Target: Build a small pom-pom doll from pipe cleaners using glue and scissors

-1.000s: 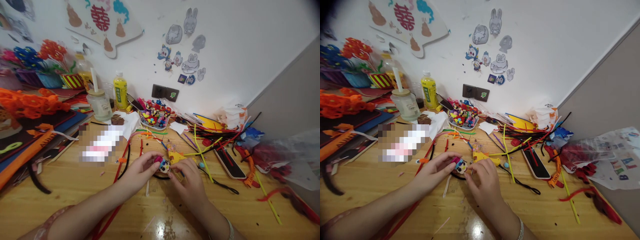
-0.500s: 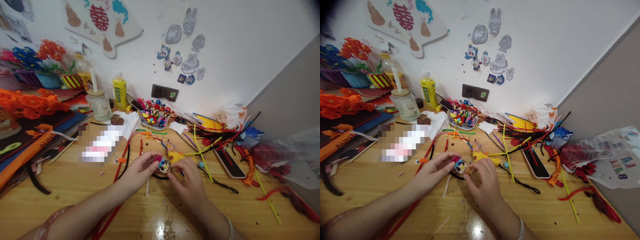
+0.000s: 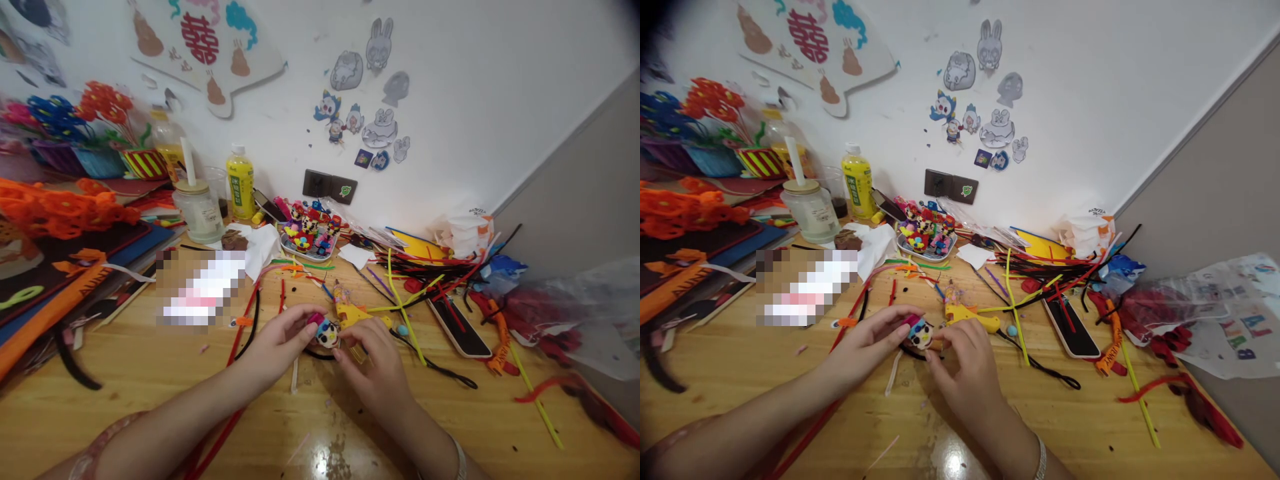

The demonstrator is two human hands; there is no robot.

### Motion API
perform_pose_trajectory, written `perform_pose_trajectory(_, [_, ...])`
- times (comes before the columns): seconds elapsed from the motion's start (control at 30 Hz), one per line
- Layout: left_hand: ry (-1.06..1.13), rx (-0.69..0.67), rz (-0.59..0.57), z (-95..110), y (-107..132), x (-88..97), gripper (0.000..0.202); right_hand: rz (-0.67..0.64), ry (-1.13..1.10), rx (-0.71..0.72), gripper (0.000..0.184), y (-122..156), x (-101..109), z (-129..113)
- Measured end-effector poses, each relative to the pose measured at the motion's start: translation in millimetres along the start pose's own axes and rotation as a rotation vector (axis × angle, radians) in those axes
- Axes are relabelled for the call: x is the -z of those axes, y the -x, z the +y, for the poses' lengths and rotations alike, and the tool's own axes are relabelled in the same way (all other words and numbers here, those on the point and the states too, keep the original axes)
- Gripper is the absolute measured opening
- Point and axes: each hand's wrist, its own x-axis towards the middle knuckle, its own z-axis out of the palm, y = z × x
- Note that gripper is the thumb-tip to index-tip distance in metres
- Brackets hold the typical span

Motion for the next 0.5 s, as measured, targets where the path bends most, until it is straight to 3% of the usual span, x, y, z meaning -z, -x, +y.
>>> perform_pose_trajectory(0.5, [-0.003, -0.004, -0.029, -8.9, -7.3, 8.0, 0.026, 0.013, -0.103, -0.030, 0.006, 1.1, -6.3, -3.9])
